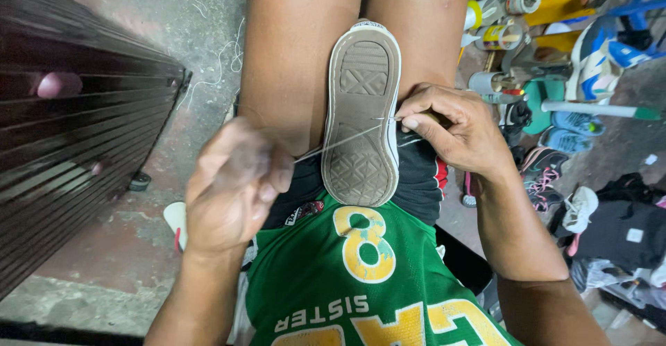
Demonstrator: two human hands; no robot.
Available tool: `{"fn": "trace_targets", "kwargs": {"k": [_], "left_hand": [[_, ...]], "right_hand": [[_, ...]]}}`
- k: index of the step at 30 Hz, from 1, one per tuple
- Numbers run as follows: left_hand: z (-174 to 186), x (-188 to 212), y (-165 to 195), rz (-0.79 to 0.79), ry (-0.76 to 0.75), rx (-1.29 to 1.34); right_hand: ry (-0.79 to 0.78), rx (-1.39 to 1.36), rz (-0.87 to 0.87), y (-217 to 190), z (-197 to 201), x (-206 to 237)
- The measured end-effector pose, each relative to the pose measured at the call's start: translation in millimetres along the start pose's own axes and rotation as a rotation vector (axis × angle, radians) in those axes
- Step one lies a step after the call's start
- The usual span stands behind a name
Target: The person is repairing a shoe by hand-stitching the sole to the upper. They use a needle and white thread, repeatedly pushing the needle through the sole and pulling the thread tight to secure the bond.
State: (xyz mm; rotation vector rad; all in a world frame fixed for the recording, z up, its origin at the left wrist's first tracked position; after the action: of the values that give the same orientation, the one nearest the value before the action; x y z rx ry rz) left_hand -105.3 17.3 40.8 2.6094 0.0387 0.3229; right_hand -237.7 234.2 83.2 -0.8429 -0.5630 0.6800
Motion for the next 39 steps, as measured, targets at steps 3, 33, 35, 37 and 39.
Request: {"fn": "trace_targets", "kwargs": {"k": [3, 33, 35, 37, 39], "left_hand": [[-11.0, -11.2, -10.7, -0.069, -0.05, -0.438], [-71.0, -41.9, -32.6, -0.218, -0.112, -1.48], [-72.1, -43.9, -33.7, -0.226, -0.109, -1.462], [-72.4, -46.4, -35.7, -0.211, -0.116, -1.443], [-71.9, -48.4, -36.8, -0.189, -0.12, -1.432]], "right_hand": [[-0.011, -0.03, -0.019, 0.5, -3.3, -1.6], [0.16, 0.676, 0.135, -49.5, -9.6, 10.2], [0.161, 0.692, 0.178, -45.9, -8.9, 4.1], [0.164, 0.746, 0.167, -37.8, -6.7, 1.2], [0.164, 0.781, 0.155, -30.7, -5.9, 0.6]]}}
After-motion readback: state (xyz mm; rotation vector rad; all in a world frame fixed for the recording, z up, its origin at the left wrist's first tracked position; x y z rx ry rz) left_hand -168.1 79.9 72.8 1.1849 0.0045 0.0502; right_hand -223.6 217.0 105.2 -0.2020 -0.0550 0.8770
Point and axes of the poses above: each hand's wrist, its own x-axis away from the middle knuckle, its own z-axis out of the back of the hand, y = z × x, the point moved 9 cm from there along -x, towards the middle knuckle, and after that the axes turned 1 degree about -x, right-handed, at the moved point
